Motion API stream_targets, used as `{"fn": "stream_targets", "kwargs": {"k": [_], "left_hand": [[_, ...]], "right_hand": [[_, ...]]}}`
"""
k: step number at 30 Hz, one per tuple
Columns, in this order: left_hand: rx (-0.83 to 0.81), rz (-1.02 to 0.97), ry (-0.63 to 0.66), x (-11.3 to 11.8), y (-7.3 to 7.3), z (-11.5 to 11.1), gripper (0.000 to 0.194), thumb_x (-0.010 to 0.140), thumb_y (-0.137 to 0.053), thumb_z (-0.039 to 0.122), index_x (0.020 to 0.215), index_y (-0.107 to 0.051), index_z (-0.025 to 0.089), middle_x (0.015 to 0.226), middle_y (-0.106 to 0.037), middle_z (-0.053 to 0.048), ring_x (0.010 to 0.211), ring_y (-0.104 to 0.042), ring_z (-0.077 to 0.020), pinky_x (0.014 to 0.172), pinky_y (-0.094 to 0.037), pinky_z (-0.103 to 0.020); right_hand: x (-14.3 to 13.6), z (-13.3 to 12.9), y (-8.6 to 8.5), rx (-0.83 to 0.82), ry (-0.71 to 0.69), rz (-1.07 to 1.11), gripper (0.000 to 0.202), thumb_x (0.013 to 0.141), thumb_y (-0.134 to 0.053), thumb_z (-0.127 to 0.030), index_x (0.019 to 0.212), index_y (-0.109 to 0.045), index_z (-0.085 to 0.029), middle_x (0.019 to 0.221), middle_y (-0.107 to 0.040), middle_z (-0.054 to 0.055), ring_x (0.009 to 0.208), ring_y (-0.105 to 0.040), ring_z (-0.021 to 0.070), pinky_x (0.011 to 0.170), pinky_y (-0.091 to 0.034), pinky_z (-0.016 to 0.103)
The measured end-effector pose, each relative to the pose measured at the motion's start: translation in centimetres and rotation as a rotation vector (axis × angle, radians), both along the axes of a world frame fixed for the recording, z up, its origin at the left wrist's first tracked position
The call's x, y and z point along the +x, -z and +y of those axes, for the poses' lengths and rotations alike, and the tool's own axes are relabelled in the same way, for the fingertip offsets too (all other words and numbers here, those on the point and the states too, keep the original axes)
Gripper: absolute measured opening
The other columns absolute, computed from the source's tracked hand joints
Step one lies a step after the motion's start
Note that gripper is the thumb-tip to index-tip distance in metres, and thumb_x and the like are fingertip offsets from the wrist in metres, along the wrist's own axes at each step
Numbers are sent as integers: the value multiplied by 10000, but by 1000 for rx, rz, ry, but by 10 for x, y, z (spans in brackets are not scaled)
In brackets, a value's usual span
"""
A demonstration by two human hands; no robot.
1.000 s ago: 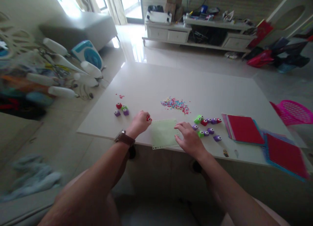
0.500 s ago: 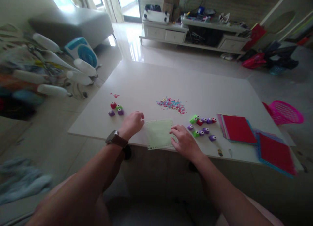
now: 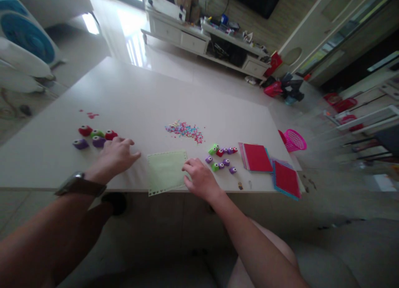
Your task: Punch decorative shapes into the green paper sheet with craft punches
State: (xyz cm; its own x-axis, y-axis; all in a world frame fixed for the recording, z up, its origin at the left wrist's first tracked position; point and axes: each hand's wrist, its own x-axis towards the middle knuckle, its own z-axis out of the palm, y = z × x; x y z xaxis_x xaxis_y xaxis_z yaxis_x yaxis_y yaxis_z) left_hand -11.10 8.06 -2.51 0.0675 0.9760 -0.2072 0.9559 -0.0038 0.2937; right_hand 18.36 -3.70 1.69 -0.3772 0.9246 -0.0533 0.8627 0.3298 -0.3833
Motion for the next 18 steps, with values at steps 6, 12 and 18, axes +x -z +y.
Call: {"fn": "stream_targets", "kwargs": {"k": [6, 12, 18], "left_hand": [[109, -184, 406, 60, -5, -37, 340, 909, -600, 374, 1199, -683, 217, 1316, -653, -122, 1267, -549, -304, 1123, -464, -433], [27, -247, 602, 89, -15, -64, 158, 912, -674, 308, 1026, -713, 206, 1175, -683, -104, 1138, -606, -288, 1010, -494, -436], [-97, -280, 602, 97, -17, -80, 371, 940, -688, 305, 1293, -677, 193, 1113, -731, -89, 900, -680, -224, 813, -505, -341]], "right_hand": [[45, 21, 1, 116, 375, -32, 208, 934, -575, -175, 1110, -685, -177, 1167, -689, 142, 1142, -600, 287, 1046, -465, 435], [70, 26, 7, 50, 470, -116, 318, 933, -604, -227, 1240, -637, -152, 1252, -675, 164, 1152, -624, 299, 1029, -481, 421], [63, 21, 10, -63, 424, -144, 307, 926, -574, -186, 1223, -652, -191, 1283, -688, 136, 1174, -651, 272, 1002, -487, 383]]}}
